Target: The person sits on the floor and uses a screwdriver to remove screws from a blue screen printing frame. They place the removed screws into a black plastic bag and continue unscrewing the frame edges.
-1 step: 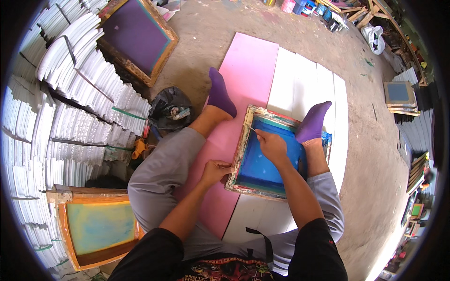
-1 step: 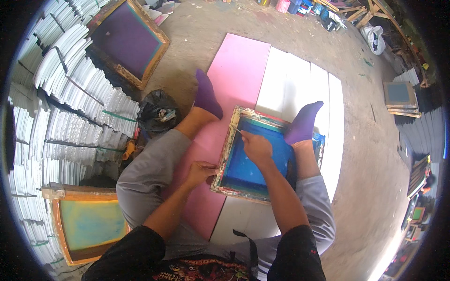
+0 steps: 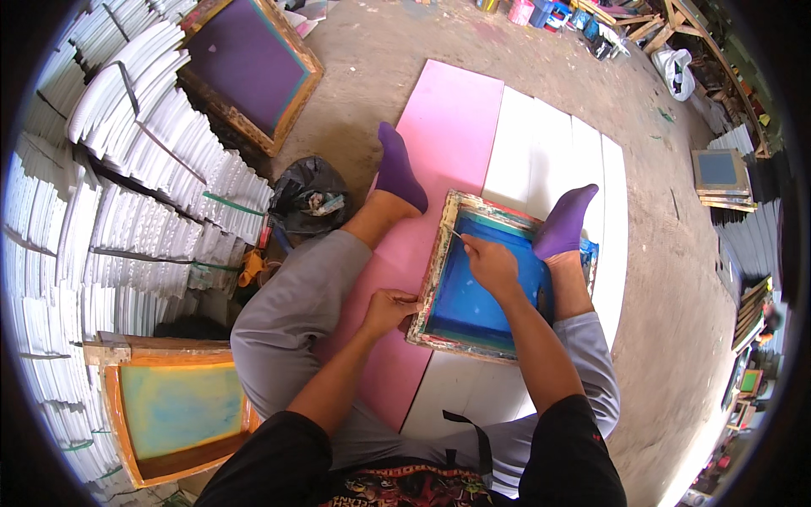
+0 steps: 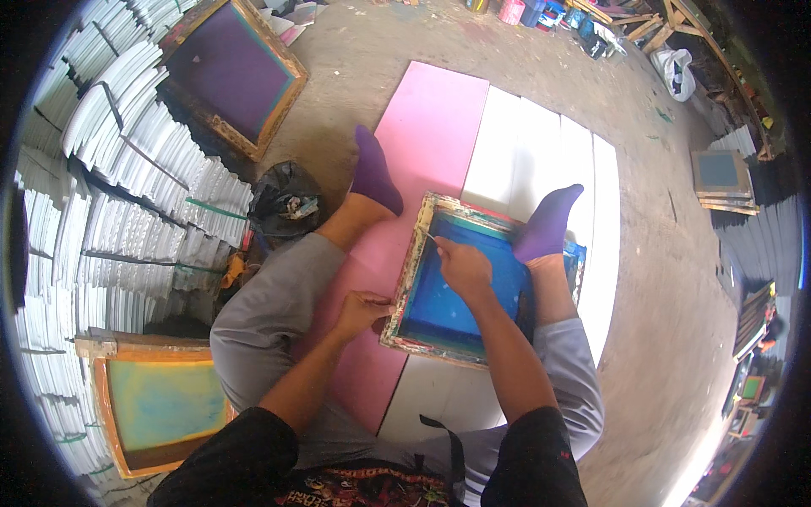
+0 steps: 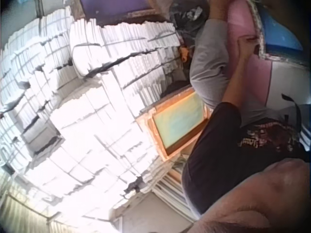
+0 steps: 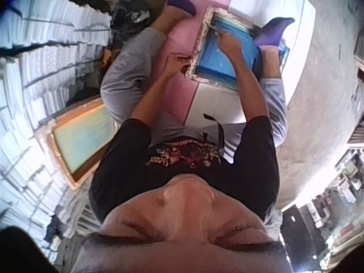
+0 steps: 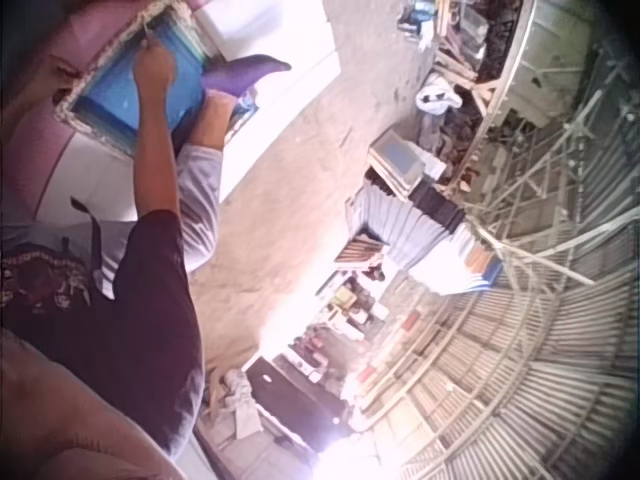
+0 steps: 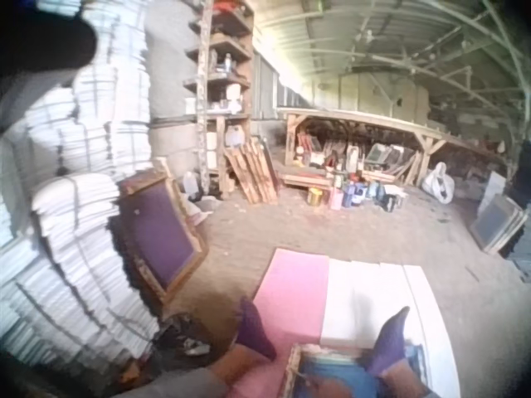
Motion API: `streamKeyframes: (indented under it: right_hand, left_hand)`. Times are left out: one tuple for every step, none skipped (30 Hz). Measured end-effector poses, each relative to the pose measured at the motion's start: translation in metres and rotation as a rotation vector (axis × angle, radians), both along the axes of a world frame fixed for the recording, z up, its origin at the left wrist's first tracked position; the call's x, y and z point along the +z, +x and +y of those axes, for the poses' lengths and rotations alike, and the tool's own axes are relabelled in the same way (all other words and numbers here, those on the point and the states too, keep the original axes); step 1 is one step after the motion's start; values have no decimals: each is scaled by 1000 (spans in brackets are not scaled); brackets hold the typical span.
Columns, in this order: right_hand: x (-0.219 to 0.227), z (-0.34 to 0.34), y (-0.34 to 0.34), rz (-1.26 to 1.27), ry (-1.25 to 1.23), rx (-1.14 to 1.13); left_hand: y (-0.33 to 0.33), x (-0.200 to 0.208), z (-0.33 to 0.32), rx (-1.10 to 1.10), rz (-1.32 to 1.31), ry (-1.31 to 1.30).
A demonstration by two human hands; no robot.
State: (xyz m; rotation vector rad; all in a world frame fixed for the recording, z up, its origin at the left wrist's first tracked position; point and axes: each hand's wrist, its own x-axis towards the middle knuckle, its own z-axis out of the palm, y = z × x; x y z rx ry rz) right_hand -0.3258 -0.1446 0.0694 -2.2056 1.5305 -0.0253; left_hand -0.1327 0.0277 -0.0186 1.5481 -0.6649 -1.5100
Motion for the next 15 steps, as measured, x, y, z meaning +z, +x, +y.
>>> streamKeyframes:
  right_hand:
    - [2, 0, 2, 23, 2, 9]
    - [3, 1, 3, 20, -28, 24]
    - [3, 2, 4, 18, -59, 40]
    - [4, 3, 5, 15, -89, 55]
    - [5, 3, 6, 36, -97, 72]
    - [7, 2, 8, 56, -104, 88]
    - [10, 0, 10, 77, -112, 105]
    - [20, 0, 16, 152, -57, 109]
    - [35, 0, 28, 226, 0, 115]
    - [43, 0, 38, 300, 57, 121]
    - [42, 0, 46, 336, 36, 119]
    - [40, 1, 55, 369, 20, 120]
    - [37, 2, 59, 403, 3, 121]
    - [31, 1, 56, 338, 15, 104]
    - [24, -4, 49, 272, 22, 83]
  left_hand:
    - [1, -4, 1, 7, -19, -31]
    - [1, -9, 2, 10, -35, -60]
    - [1, -13, 3, 13, -52, -88]
    - [1, -17, 4, 14, -61, -96]
    - [1, -18, 4, 12, -69, -102]
    - [1, -19, 4, 9, -77, -109]
    - [0, -20, 4, 4, -78, -98]
    - [0, -15, 4, -2, -80, -85]
    - [0, -11, 4, -6, -82, -70]
    - [1, -7, 3, -14, -89, -39]
    - [0, -3, 1, -25, -92, -10]
    - [0, -2, 0, -34, -97, 22]
    - [-1, -3, 1, -34, -109, 16]
    - [-1, -4, 2, -32, -122, 8]
    - [-1, -5, 1, -33, -135, -5]
